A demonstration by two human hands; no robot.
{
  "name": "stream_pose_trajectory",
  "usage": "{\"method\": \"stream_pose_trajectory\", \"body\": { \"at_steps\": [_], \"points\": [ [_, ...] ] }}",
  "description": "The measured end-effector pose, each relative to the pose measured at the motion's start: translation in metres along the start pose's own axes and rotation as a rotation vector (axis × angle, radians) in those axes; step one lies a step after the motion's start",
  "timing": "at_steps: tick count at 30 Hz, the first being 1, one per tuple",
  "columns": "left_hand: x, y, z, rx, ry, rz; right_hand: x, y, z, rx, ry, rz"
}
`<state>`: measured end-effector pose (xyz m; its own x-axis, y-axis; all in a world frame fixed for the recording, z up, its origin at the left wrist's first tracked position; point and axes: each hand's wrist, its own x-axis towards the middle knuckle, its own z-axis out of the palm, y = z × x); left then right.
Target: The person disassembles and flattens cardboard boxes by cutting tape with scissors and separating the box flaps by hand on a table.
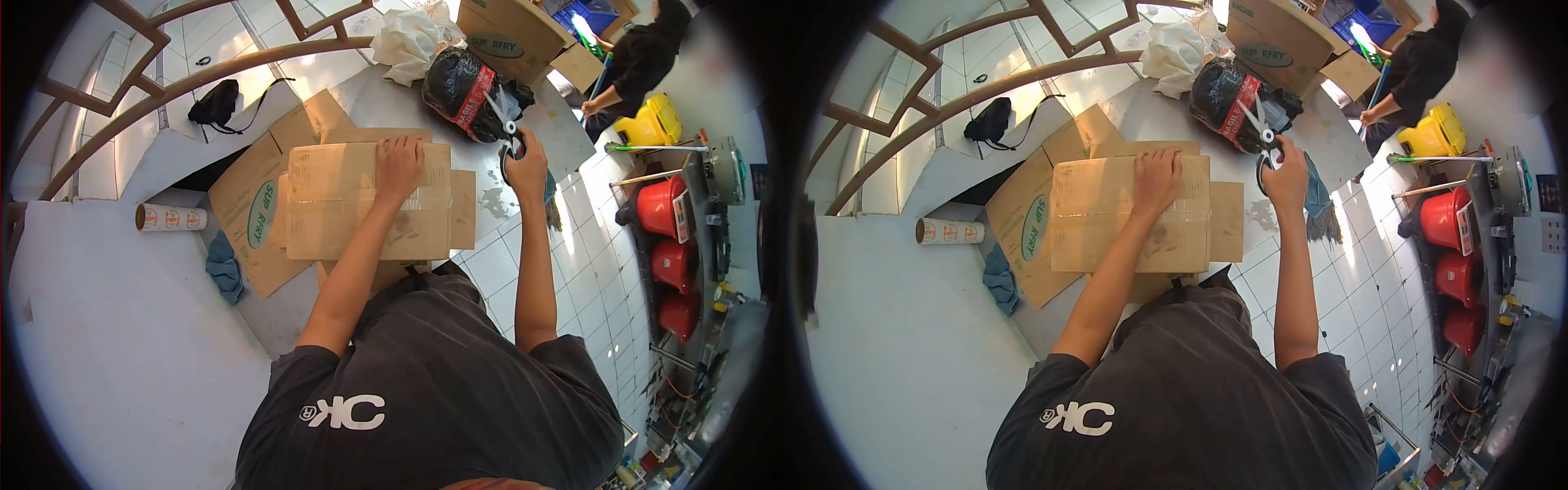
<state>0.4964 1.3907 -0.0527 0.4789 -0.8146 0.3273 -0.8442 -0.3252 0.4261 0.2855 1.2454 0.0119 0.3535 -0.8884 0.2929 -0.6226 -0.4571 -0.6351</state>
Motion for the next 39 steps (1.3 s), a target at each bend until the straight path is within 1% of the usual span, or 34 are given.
{"method": "stream_pose_trajectory", "body": {
  "at_steps": [2,3,4,5,6,7,8,9,10,11,12,13,14,15,16,17,18,20,21,22,23,24,25,27,28,30,34,36,37,39],
  "points": [
    [0.001,-0.003,-0.001,-0.151,0.097,0.029,-0.014,0.028,0.011,-0.111,-0.043,-0.06],
    [0.0,-0.003,-0.006,-0.152,0.097,0.022,-0.03,0.054,0.023,-0.146,-0.068,-0.051],
    [0.001,-0.001,-0.017,-0.352,0.162,0.06,-0.048,0.095,0.043,-0.093,-0.126,0.017],
    [-0.001,0.0,-0.028,-0.549,0.228,0.095,-0.069,0.13,0.057,-0.155,-0.192,0.068],
    [-0.007,-0.001,-0.039,-0.542,0.235,0.087,-0.09,0.158,0.071,-0.234,-0.259,0.142],
    [-0.016,-0.002,-0.052,-0.615,0.26,0.018,-0.104,0.188,0.089,-0.238,-0.339,0.209],
    [-0.029,-0.003,-0.064,-0.688,0.278,-0.055,-0.114,0.196,0.097,-0.224,-0.37,0.246],
    [-0.041,-0.006,-0.075,-0.681,0.279,-0.061,-0.122,0.202,0.106,-0.225,-0.34,0.197],
    [-0.052,-0.01,-0.087,-0.653,0.174,-0.17,-0.126,0.208,0.115,-0.224,-0.306,0.148],
    [-0.063,-0.011,-0.095,-0.624,0.065,-0.279,-0.125,0.21,0.119,-0.217,-0.311,0.15],
    [-0.072,-0.012,-0.097,-0.616,0.064,-0.28,-0.119,0.211,0.123,-0.202,-0.322,0.076],
    [-0.079,-0.013,-0.097,-0.565,0.056,-0.19,-0.111,0.213,0.129,-0.189,-0.328,0.003],
    [-0.088,-0.012,-0.097,-0.516,0.043,-0.103,-0.102,0.213,0.132,-0.186,-0.33,0.007],
    [-0.096,-0.008,-0.097,-0.515,0.039,-0.106,-0.093,0.212,0.134,-0.227,-0.394,0.033],
    [-0.103,-0.004,-0.096,-0.456,-0.014,-0.049,-0.085,0.211,0.136,-0.269,-0.455,0.057],
    [-0.107,0.0,-0.094,-0.398,-0.061,0.009,-0.08,0.214,0.141,-0.221,-0.321,-0.094],
    [-0.113,0.001,-0.088,-0.397,-0.055,0.009,-0.074,0.201,0.137,-0.22,-0.319,-0.101],
    [-0.124,0.003,-0.075,-0.229,-0.045,0.044,-0.061,0.158,0.128,-0.024,-0.455,-0.048],
    [-0.124,0.006,-0.075,-0.232,-0.04,0.039,-0.065,0.115,0.111,0.244,-0.488,0.041],
    [-0.123,0.011,-0.077,-0.151,-0.045,0.048,-0.067,0.087,0.1,0.469,-0.631,0.12],
    [-0.123,0.015,-0.079,-0.071,-0.05,0.056,-0.073,0.064,0.091,0.53,-0.701,0.162],
    [-0.121,0.018,-0.08,-0.075,-0.046,0.049,-0.079,0.046,0.084,0.59,-0.773,0.203],
    [-0.119,0.021,-0.08,-0.045,-0.044,0.018,-0.085,0.033,0.079,0.583,-0.782,0.2],
    [-0.117,0.019,-0.078,-0.015,-0.032,-0.018,-0.089,0.015,0.075,0.421,-0.755,0.14],
    [-0.117,0.016,-0.074,-0.007,-0.033,-0.006,-0.091,0.013,0.078,0.417,-0.759,0.132],
    [-0.116,0.013,-0.072,-0.002,-0.033,0.003,-0.094,0.011,0.082,0.343,-0.623,0.031],
    [-0.118,0.011,-0.07,0.022,-0.03,0.009,-0.088,0.004,0.073,0.276,-0.609,0.005],
    [-0.118,0.01,-0.07,0.027,-0.022,0.009,-0.083,0.007,0.074,0.342,-0.686,0.014],
    [-0.118,0.01,-0.07,0.035,-0.024,0.011,-0.08,0.008,0.076,0.338,-0.683,0.01],
    [-0.12,0.009,-0.069,0.04,-0.029,0.009,-0.079,0.006,0.078,0.463,-0.777,0.118]
  ]
}}
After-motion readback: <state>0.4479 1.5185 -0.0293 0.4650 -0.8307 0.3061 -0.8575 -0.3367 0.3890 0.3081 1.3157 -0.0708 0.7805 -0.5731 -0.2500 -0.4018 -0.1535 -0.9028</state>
